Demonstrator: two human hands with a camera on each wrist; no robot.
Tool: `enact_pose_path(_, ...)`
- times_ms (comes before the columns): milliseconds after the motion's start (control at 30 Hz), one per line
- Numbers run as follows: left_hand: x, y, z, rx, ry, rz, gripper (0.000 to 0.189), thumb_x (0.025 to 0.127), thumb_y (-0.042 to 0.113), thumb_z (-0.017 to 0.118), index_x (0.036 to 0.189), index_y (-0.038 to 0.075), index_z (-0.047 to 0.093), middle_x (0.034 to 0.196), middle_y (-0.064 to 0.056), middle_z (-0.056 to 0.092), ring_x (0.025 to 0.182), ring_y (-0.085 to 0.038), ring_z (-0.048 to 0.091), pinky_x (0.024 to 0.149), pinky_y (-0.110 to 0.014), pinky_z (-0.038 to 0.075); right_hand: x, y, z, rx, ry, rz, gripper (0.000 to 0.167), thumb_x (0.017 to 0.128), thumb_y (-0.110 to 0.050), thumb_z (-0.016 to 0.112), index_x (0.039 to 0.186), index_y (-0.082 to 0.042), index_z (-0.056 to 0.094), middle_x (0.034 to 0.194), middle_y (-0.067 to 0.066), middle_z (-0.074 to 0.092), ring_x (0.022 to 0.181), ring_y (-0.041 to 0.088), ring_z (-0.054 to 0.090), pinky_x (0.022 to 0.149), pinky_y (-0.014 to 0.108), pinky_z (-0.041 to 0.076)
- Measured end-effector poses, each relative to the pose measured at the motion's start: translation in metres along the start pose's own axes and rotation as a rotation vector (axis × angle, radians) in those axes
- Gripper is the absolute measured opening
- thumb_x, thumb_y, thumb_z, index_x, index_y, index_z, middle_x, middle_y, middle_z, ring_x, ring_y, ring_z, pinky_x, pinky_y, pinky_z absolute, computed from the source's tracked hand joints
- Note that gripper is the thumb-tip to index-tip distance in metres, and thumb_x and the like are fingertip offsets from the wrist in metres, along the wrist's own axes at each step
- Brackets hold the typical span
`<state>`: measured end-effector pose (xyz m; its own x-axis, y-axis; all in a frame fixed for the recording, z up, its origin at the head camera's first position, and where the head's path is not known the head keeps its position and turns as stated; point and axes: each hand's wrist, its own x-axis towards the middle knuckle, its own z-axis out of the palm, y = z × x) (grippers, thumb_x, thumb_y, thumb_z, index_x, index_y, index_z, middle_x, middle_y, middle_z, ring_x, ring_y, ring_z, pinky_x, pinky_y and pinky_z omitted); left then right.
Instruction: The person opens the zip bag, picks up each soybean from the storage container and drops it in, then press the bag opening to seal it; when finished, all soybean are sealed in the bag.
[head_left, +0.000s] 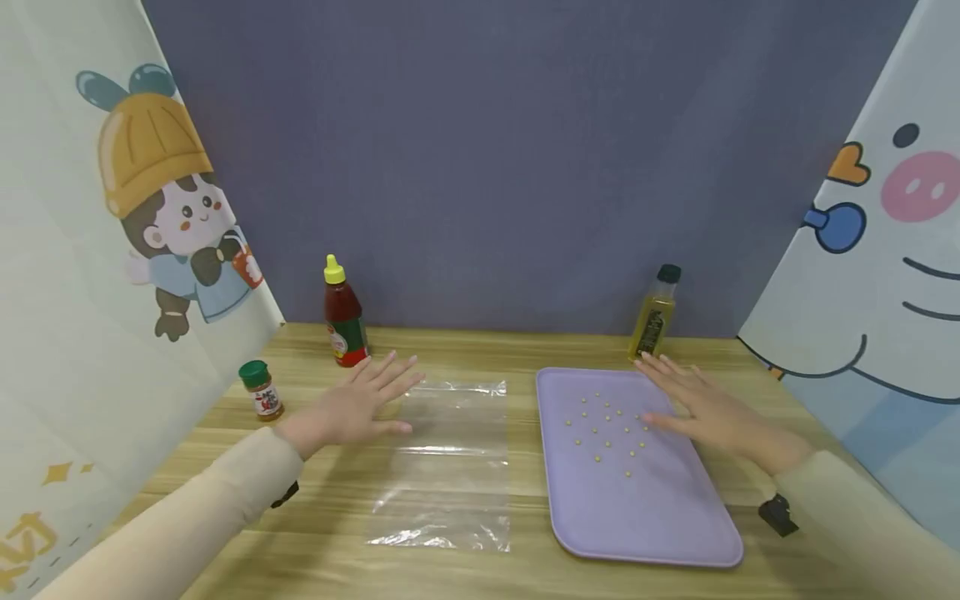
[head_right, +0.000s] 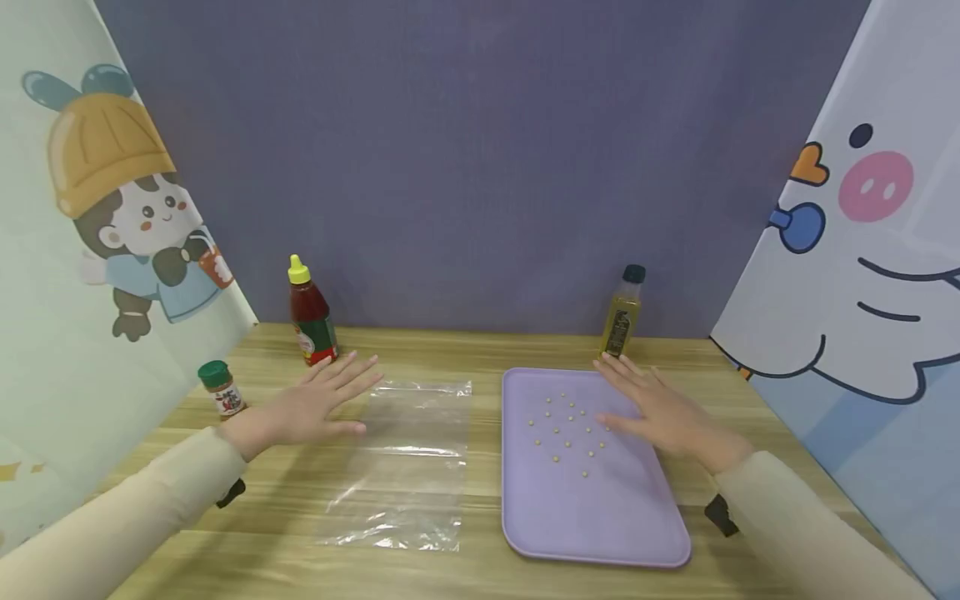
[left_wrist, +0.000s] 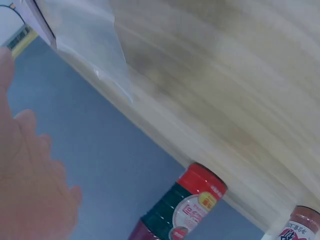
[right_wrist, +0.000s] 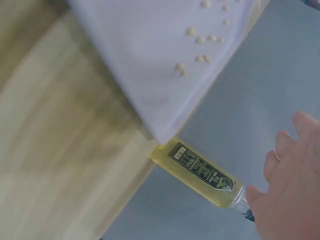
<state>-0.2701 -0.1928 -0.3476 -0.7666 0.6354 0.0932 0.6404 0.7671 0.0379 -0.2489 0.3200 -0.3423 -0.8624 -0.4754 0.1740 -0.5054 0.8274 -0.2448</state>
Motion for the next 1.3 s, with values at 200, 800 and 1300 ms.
enact_pose_path(200,0.01,-0.013,-0.004,-0.039,-0.014,-0.012,0.092,0.084,0.049,0.068,0.156,0.023,0.016,0.164,-0.004,0.008,0.149,-0.036,0.004,0.118,-0.062,0.004,0.02,0.001,-0.004,-0.019,-0.008,-0.016,0.08,0.092,-0.048,0.059,0.156,-0.023,0.018,0.163,0.01,0.015,0.148,0.038,0.011,0.117,0.062,0.005)
enact_pose_path(800,0.039,-0.051,0.02,-0.466,-0.018,-0.167,0.098,0.078,0.026,0.08,0.153,0.004,0.021,0.159,-0.021,0.02,0.146,-0.043,0.015,0.116,-0.058,0.021,0.091,-0.056,0.012,0.307,-0.15,0.027,0.096,0.086,-0.055,0.064,0.155,-0.035,0.0,0.164,0.007,0.008,0.146,0.038,0.018,0.113,0.064,0.023)
enact_pose_path(1300,0.06,-0.056,0.045,-0.762,-0.024,-0.287,0.087,0.081,0.018,0.078,0.149,-0.004,0.028,0.148,-0.024,0.042,0.135,-0.04,0.041,0.113,-0.051,0.033,0.15,-0.083,0.056,0.447,-0.182,0.009,0.091,0.087,-0.038,0.07,0.153,-0.001,0.018,0.158,0.023,0.022,0.144,0.042,0.023,0.117,0.056,0.021)
